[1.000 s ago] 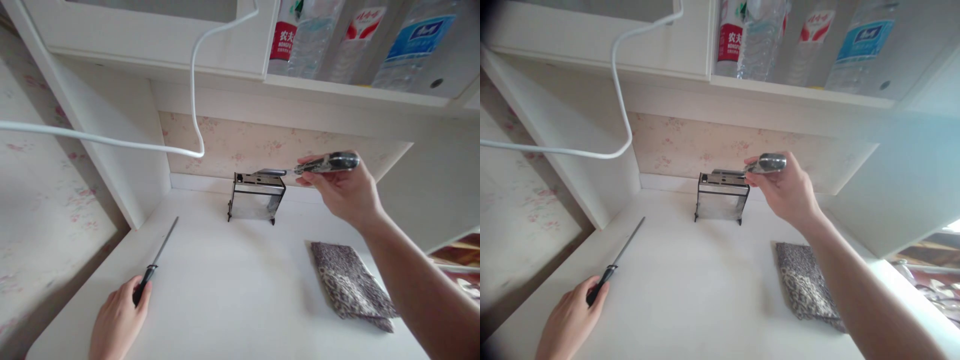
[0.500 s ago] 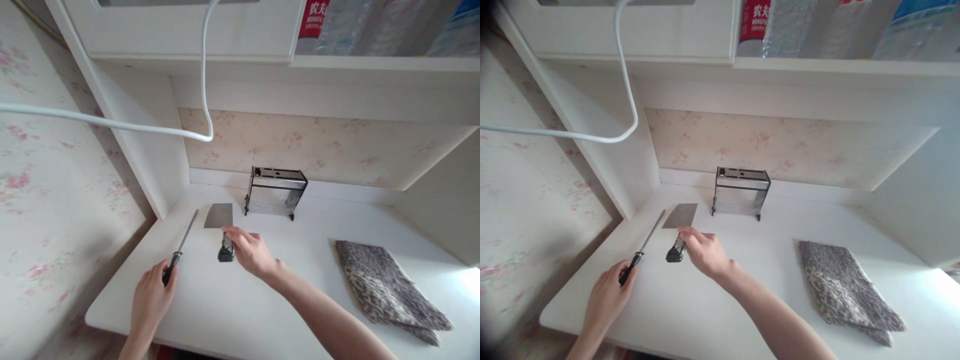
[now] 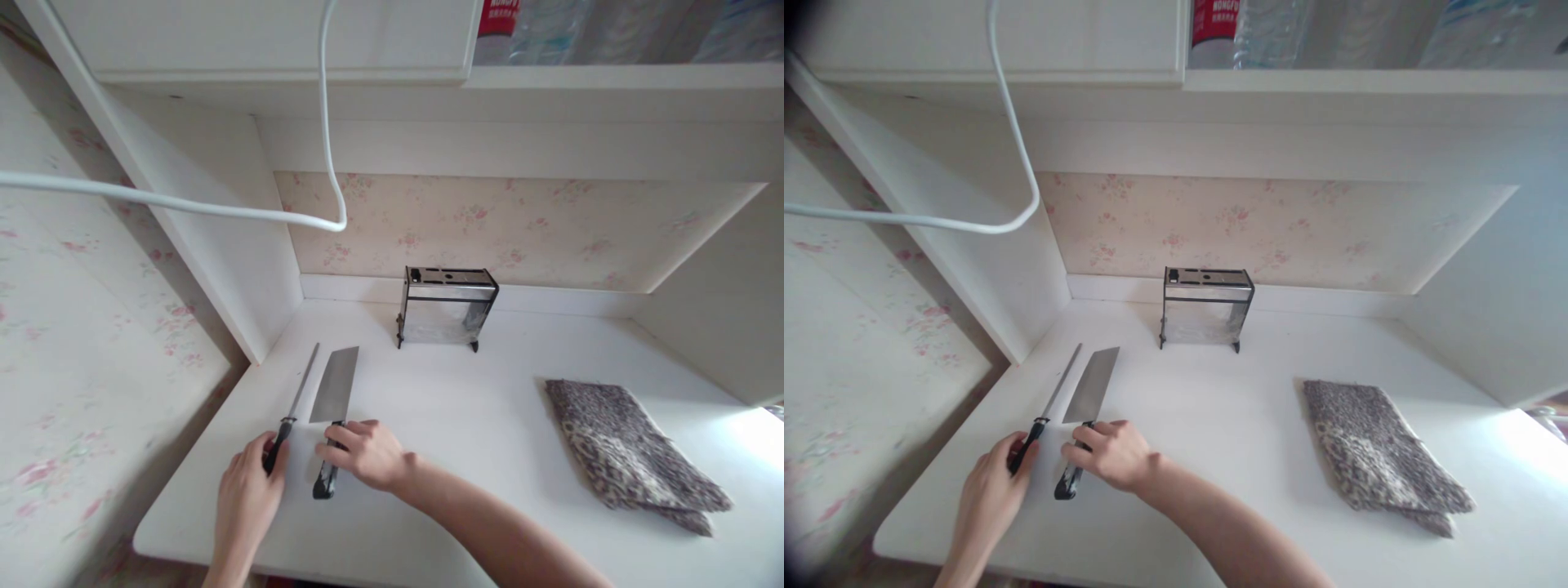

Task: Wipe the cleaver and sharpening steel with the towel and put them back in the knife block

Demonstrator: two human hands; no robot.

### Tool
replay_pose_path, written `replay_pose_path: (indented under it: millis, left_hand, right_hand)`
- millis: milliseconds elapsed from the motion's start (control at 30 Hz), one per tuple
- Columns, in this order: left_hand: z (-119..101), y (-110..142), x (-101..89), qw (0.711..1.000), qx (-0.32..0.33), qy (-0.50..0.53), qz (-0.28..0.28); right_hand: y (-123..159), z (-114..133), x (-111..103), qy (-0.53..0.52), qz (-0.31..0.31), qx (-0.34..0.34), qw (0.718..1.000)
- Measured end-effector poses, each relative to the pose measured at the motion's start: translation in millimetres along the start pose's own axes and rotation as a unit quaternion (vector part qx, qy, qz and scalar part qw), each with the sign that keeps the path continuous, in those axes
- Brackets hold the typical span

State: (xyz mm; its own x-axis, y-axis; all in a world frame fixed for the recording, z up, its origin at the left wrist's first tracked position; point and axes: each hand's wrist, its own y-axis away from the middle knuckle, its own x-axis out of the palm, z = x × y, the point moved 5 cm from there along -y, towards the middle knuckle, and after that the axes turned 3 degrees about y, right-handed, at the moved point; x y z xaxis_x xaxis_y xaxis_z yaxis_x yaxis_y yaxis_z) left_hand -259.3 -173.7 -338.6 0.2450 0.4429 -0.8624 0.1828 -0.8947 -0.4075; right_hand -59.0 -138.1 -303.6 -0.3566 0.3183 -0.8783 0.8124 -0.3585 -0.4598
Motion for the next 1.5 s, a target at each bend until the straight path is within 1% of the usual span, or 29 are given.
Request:
replay_pose_path:
  millis: [67, 200, 400, 567, 900, 1000, 1067, 1133, 1200, 1233, 1300, 1367, 1433, 1500]
  left_hand:
    - [2.0, 0.5, 1.3, 1.0, -0.004, 0.002, 0.002]
    - [3.8, 1.0, 3.5, 1.0, -0.004, 0.005, 0.008]
    - [1.0, 0.9, 1.3, 1.0, 0.004, 0.001, -0.002]
    - [0.3, 0.9, 0.4, 1.0, 0.007, -0.002, -0.01]
    - [4.0, 1.6, 3.0, 1.0, -0.019, 0.01, 0.005]
    - [7.9, 1.4, 3.1, 0.998, -0.026, 0.049, -0.006]
    - [10.0, -0.4, -0.4, 0.996, -0.035, 0.071, -0.031]
    - [7.2, -5.2, -8.5, 0.995, -0.042, 0.07, -0.065]
    - [-6.1, -15.2, -19.7, 0.993, -0.032, 0.075, -0.089]
    - [-17.6, -22.7, -25.2, 0.992, -0.02, 0.09, -0.09]
    - [-48.9, -42.7, -33.6, 0.987, 0.006, 0.145, -0.069]
    - [-87.4, -68.4, -35.6, 0.978, 0.024, 0.204, -0.038]
    - [-130.5, -97.5, -27.0, 0.963, 0.06, 0.262, 0.017]
    - [-168.8, -127.5, -9.1, 0.948, 0.08, 0.301, 0.064]
  right_hand:
    - [-1.1, 4.2, 2.4, 0.004, 0.018, -0.006, 1.0]
    - [-1.1, 5.2, 4.2, 0.002, 0.046, 0.008, 0.999]
    - [2.3, 2.1, 3.6, -0.017, 0.053, 0.023, 0.998]
    - [4.6, 1.6, 5.4, -0.045, 0.061, 0.019, 0.997]
    - [-1.7, 4.5, 3.8, -0.071, 0.095, 0.052, 0.992]
    - [-2.7, 6.5, 3.1, -0.075, 0.093, 0.06, 0.991]
    - [-2.6, 7.1, 2.1, -0.074, 0.084, 0.067, 0.991]
    - [-1.8, 6.8, 1.5, -0.073, 0.076, 0.077, 0.991]
    - [-0.9, 6.4, 1.4, -0.071, 0.07, 0.082, 0.992]
    - [-0.5, 6.4, 1.6, -0.07, 0.068, 0.082, 0.992]
    - [0.1, 6.3, 2.7, -0.065, 0.068, 0.078, 0.992]
    - [0.8, 5.5, 4.2, -0.059, 0.072, 0.079, 0.993]
    - [1.0, 4.7, 5.0, -0.059, 0.075, 0.081, 0.992]
    - [0.7, 4.7, 4.5, -0.06, 0.076, 0.083, 0.992]
